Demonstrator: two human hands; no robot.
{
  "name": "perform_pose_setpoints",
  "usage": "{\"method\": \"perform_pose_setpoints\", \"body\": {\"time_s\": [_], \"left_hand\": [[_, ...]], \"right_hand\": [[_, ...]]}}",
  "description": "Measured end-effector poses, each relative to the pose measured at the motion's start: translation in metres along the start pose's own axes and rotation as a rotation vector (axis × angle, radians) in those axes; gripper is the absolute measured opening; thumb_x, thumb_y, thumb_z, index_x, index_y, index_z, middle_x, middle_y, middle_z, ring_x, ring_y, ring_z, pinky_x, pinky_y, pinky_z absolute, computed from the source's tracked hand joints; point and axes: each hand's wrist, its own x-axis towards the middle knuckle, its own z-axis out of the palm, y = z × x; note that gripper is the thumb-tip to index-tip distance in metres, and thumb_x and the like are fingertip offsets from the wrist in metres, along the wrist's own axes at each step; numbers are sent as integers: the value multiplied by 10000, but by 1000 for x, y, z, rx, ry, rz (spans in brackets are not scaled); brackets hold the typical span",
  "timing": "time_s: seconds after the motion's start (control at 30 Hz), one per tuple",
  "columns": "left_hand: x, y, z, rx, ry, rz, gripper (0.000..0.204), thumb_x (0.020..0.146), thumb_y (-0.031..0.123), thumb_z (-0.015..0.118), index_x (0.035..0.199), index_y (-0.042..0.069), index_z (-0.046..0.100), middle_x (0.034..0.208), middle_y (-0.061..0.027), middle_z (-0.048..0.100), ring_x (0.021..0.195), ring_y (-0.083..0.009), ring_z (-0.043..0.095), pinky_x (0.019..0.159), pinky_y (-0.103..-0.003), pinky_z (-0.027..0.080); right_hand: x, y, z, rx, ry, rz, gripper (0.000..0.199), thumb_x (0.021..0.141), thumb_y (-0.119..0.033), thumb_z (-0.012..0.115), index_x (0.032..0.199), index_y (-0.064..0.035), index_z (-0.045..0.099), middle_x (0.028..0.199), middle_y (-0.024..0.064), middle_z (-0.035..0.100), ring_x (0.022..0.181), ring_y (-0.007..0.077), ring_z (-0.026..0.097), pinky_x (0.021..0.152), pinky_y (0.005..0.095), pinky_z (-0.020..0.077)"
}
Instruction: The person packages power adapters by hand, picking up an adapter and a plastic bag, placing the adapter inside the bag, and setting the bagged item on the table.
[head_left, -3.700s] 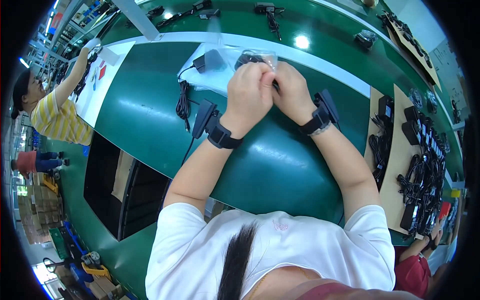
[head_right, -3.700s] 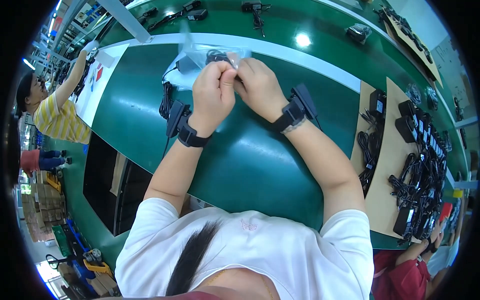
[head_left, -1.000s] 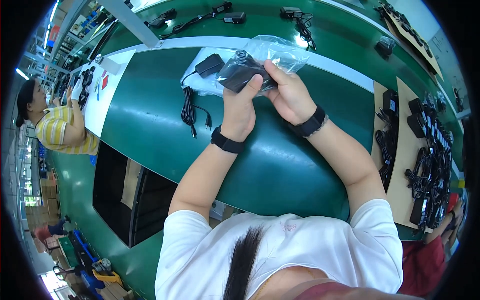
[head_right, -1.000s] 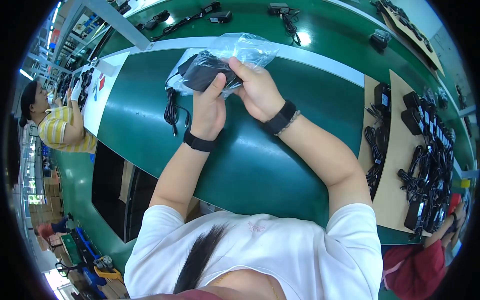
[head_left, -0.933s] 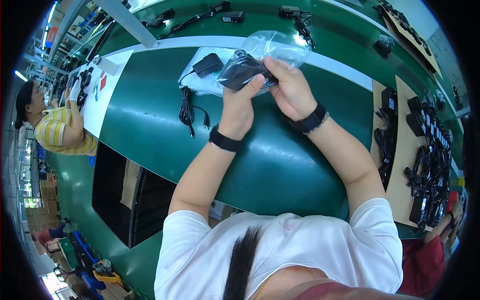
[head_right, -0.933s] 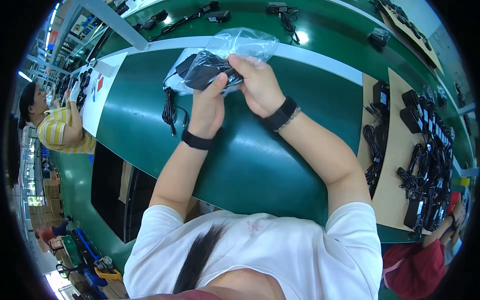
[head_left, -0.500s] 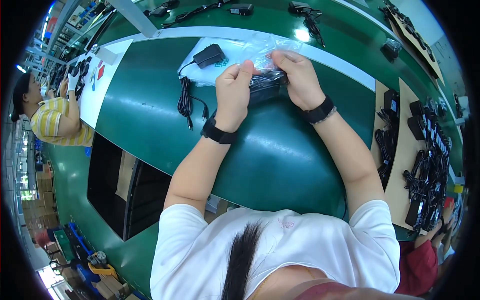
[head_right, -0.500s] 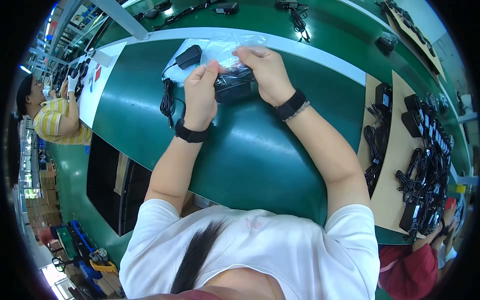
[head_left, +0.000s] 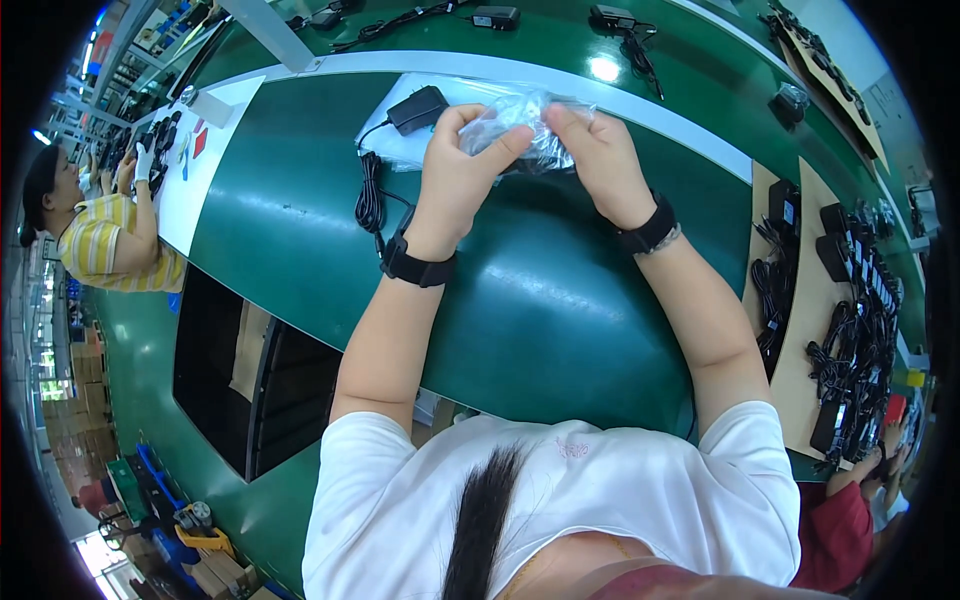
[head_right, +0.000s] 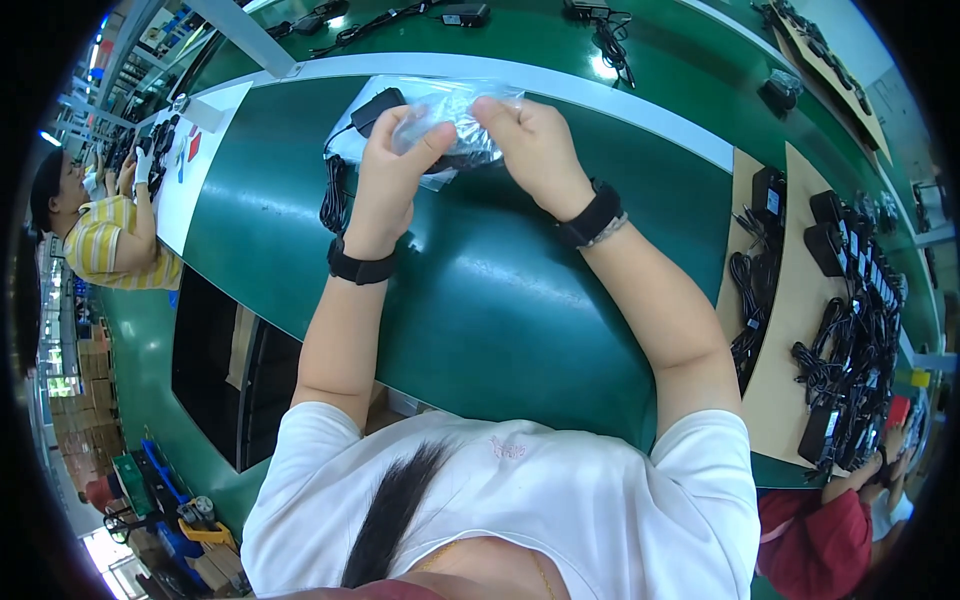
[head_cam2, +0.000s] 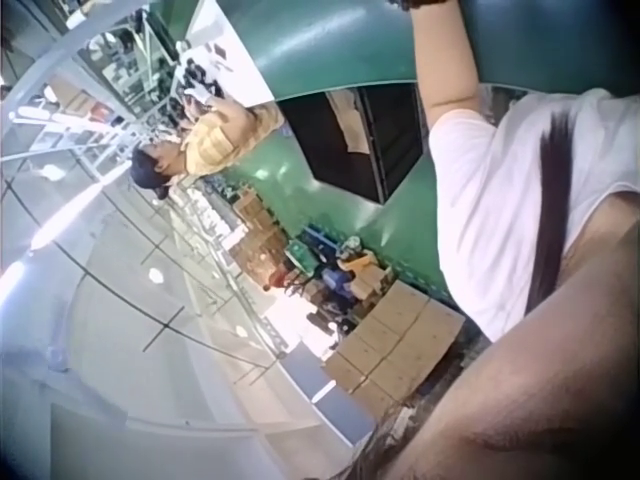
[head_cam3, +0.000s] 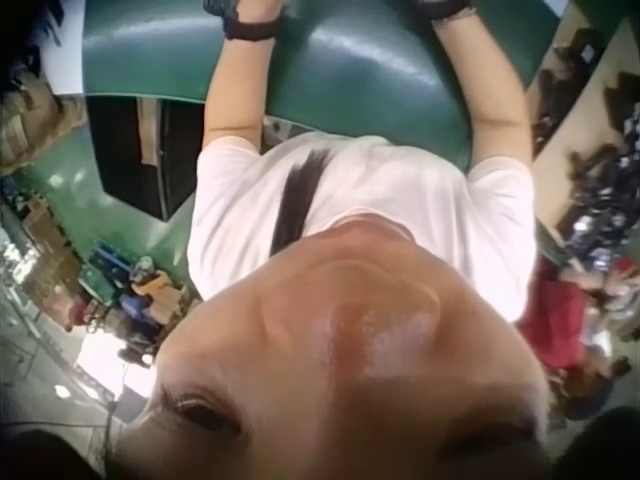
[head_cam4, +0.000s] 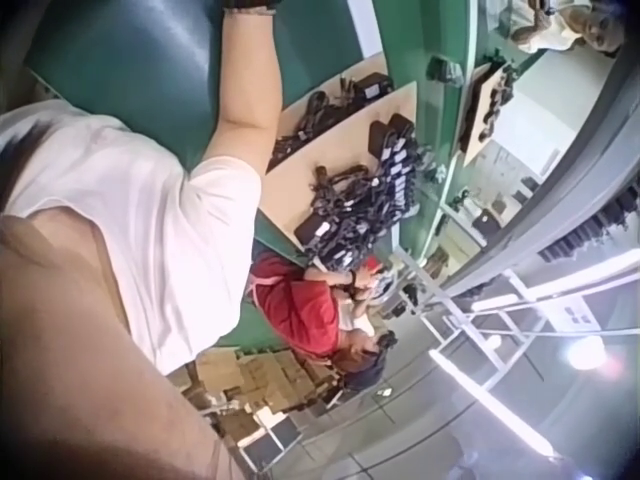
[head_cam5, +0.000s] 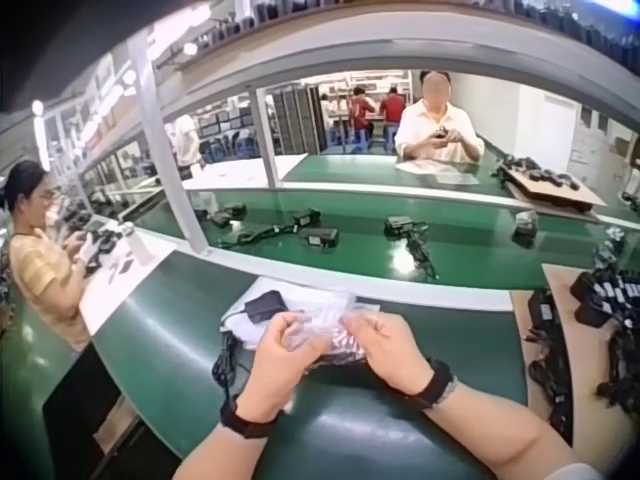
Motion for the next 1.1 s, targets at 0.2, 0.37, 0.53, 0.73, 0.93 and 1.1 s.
{"method": "perform_pose_setpoints", "body": {"time_s": [0.2, 0.37, 0.53, 0.73, 0.93, 1.1], "left_hand": [[11, -9, -16, -278, -97, -348, 153, 858, 140, 578, 935, 8, 570, 847, -29, 587, 797, -96, 553, 664, -220, 462], [10, -18, -14, -38, 71, 50, 110, 857, 86, 549, 927, 4, 566, 836, -31, 575, 749, -80, 526, 652, -205, 425], [7, 11, -11, 75, 141, -185, 279, 904, 244, 516, 1073, 22, 511, 837, -47, 578, 749, -114, 546, 660, -239, 453], [12, 23, -27, 38, 203, 90, 177, 886, 145, 534, 983, -3, 549, 840, -58, 600, 775, -126, 585, 714, -247, 478], [12, 23, -33, 84, 201, 188, 120, 865, 66, 547, 949, -21, 552, 814, -60, 597, 747, -113, 578, 714, -226, 466], [4, 23, -22, 135, 200, 280, 107, 868, 51, 538, 946, -21, 554, 812, -63, 601, 743, -118, 579, 709, -230, 464]], "right_hand": [[-2, -4, -3, -416, -132, -425, 234, 872, -193, 570, 1010, -9, 614, 1004, 93, 600, 906, 118, 551, 762, 221, 428], [-5, -16, 9, -189, -126, -237, 488, 812, -195, 639, 1253, -67, 472, 1222, 123, 471, 1050, 189, 514, 821, 291, 455], [15, -51, -37, 57, -394, 233, 411, 767, -143, 652, 1153, -54, 542, 1024, 81, 591, 853, 169, 617, 557, 303, 555], [107, -43, -203, -1549, 573, -266, 295, 735, -90, 532, 996, -172, 645, 943, 109, 634, 834, 315, 603, 757, 383, 491], [124, 2, -274, -1868, 588, 570, 378, 880, -412, 433, 1156, -186, 560, 1323, 151, 408, 1199, 330, 391, 913, 549, 329], [167, 10, -228, -1562, 306, 45, 518, 821, -454, 490, 1230, -138, 474, 1140, 172, 559, 1051, 318, 536, 916, 444, 382]]}}
